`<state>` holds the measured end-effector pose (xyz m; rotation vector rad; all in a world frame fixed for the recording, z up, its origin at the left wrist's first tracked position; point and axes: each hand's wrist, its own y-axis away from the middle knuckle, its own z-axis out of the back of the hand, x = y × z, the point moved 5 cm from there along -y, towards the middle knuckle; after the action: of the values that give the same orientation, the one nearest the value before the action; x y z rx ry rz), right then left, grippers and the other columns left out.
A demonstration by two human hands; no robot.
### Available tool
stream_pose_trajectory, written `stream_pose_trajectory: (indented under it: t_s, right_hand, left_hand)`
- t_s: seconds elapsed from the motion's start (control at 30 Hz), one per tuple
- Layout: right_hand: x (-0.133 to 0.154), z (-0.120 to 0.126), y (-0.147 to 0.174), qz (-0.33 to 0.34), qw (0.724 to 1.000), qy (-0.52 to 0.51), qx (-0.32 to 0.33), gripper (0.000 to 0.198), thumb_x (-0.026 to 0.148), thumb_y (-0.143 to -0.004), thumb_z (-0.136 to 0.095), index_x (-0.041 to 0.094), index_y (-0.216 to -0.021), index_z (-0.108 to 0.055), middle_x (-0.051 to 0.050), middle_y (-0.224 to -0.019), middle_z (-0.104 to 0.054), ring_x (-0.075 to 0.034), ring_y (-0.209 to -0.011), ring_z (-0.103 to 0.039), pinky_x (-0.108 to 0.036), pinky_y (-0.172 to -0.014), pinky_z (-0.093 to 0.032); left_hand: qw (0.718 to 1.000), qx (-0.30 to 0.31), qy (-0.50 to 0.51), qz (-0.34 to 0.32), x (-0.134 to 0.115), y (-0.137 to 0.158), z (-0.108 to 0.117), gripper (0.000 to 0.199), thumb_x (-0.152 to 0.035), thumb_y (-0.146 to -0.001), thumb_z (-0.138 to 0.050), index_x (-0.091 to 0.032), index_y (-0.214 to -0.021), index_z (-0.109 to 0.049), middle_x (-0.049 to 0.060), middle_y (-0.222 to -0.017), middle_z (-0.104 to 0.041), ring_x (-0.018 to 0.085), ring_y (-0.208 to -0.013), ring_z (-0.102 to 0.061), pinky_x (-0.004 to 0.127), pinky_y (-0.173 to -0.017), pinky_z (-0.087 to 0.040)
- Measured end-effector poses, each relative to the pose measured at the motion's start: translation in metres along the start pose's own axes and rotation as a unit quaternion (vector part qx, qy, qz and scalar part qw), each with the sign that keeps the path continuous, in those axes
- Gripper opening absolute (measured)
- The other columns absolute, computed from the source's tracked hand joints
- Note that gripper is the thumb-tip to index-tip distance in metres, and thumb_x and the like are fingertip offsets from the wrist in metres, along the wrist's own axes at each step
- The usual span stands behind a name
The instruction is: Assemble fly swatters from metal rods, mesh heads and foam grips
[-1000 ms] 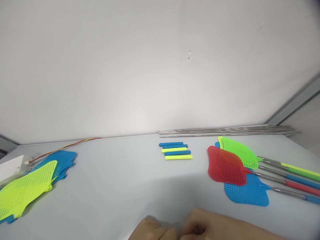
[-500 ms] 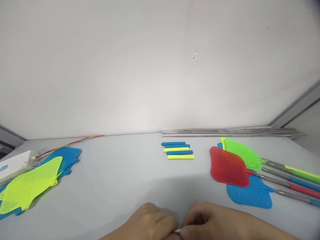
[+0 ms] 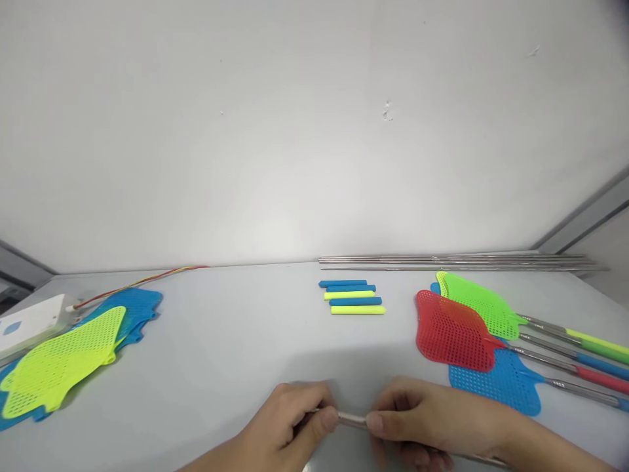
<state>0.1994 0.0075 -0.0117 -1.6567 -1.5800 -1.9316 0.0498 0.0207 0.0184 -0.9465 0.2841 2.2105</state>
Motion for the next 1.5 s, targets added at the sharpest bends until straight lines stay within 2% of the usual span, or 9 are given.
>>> stream_pose_trajectory:
  t_s: [0.17, 0.33, 0.43, 0.63, 0.9, 1.3, 1.37, 1.43, 1.5]
  right_hand:
    - [0.003, 0.002, 0.002, -0.006, 1.0, -0.026, 0.008, 0.041, 0.049, -0.076, -0.045, 0.011, -0.075, -0.059, 0.006, -0.047, -0.035, -0.002, -0.036, -0.031, -0.015, -0.032, -0.02]
    - [0.002, 0.006, 0.003, -0.018, 1.0, -0.013, -0.001, 0.043, 0.051, -0.076, -0.043, 0.012, -0.075, -0.059, 0.005, -0.047, -0.034, -0.003, -0.036, -0.03, -0.015, -0.033, -0.021]
    - [0.0, 0.009, 0.005, -0.027, 1.0, -0.014, 0.005, 0.044, 0.052, -0.076, -0.042, 0.012, -0.074, -0.059, 0.006, -0.046, -0.031, -0.003, -0.036, -0.028, -0.016, -0.033, -0.019]
    - [0.005, 0.017, 0.013, -0.045, 0.999, 0.014, 0.013, 0.044, 0.053, -0.076, -0.042, 0.012, -0.075, -0.059, 0.006, -0.049, -0.027, -0.002, -0.038, -0.021, -0.016, -0.036, -0.017]
    - [0.009, 0.022, 0.017, -0.051, 0.996, 0.07, -0.006, 0.046, 0.054, -0.077, -0.039, 0.012, -0.076, -0.059, 0.005, -0.053, -0.03, -0.002, -0.042, -0.025, -0.016, -0.039, -0.021]
    - [0.005, 0.025, 0.012, -0.059, 0.994, 0.09, 0.003, 0.045, 0.053, -0.077, -0.041, 0.012, -0.077, -0.062, 0.004, -0.053, -0.032, -0.003, -0.043, -0.028, -0.015, -0.039, -0.022]
    - [0.004, 0.024, 0.012, -0.054, 0.992, 0.112, 0.013, 0.044, 0.051, -0.078, -0.041, 0.013, -0.078, -0.063, 0.004, -0.052, -0.033, -0.003, -0.044, -0.03, -0.014, -0.039, -0.024]
    - [0.003, 0.023, 0.011, -0.046, 0.987, 0.15, 0.023, 0.042, 0.047, -0.079, -0.04, 0.013, -0.079, -0.065, 0.003, -0.052, -0.036, -0.004, -0.046, -0.034, -0.014, -0.04, -0.028]
    - [0.001, 0.023, 0.011, -0.042, 0.982, 0.181, 0.023, 0.041, 0.045, -0.08, -0.039, 0.014, -0.08, -0.066, 0.002, -0.054, -0.039, -0.005, -0.047, -0.037, -0.014, -0.041, -0.03]
  left_hand:
    - [0.992, 0.001, 0.111, 0.059, 0.009, -0.001, 0.001, 0.036, -0.037, -0.087, -0.029, -0.016, -0.068, -0.051, -0.005, -0.051, -0.034, 0.007, -0.047, -0.033, 0.016, -0.043, -0.028]
    - [0.959, -0.002, 0.253, 0.13, 0.022, 0.002, -0.003, 0.039, -0.041, -0.087, -0.027, -0.015, -0.07, -0.049, -0.007, -0.047, -0.023, 0.006, -0.043, -0.025, 0.018, -0.04, -0.022]
    - [0.946, 0.002, 0.283, 0.16, 0.026, 0.004, -0.006, 0.041, -0.044, -0.087, -0.026, -0.014, -0.071, -0.05, -0.007, -0.046, -0.024, 0.007, -0.042, -0.025, 0.019, -0.041, -0.021]
    - [0.96, -0.015, 0.239, 0.143, 0.021, 0.003, -0.004, 0.042, -0.044, -0.086, -0.027, -0.014, -0.071, -0.052, -0.007, -0.046, -0.024, 0.007, -0.042, -0.024, 0.02, -0.041, -0.02]
    - [0.981, -0.002, 0.149, 0.121, 0.018, -0.001, -0.003, 0.033, -0.035, -0.088, -0.028, -0.016, -0.063, -0.04, -0.005, -0.054, -0.028, 0.007, -0.049, -0.026, 0.018, -0.045, -0.024]
    - [0.997, 0.036, 0.028, 0.057, 0.01, 0.0, -0.007, 0.027, -0.025, -0.089, -0.028, -0.018, -0.065, -0.037, -0.006, -0.056, -0.038, 0.006, -0.05, -0.035, 0.017, -0.048, -0.029]
    - [0.998, 0.048, -0.028, -0.002, 0.006, 0.001, -0.011, 0.024, -0.024, -0.089, -0.03, -0.018, -0.067, -0.041, -0.005, -0.058, -0.045, 0.007, -0.051, -0.041, 0.017, -0.05, -0.032]
    - [0.99, 0.045, -0.091, -0.093, 0.001, 0.002, -0.018, 0.023, -0.025, -0.087, -0.033, -0.018, -0.067, -0.043, -0.003, -0.059, -0.05, 0.009, -0.051, -0.044, 0.019, -0.049, -0.033]
    - [0.978, -0.024, -0.135, -0.155, -0.001, 0.004, -0.02, 0.03, -0.027, -0.088, -0.027, -0.018, -0.063, -0.04, -0.003, -0.052, -0.048, 0.01, -0.043, -0.041, 0.021, -0.044, -0.031]
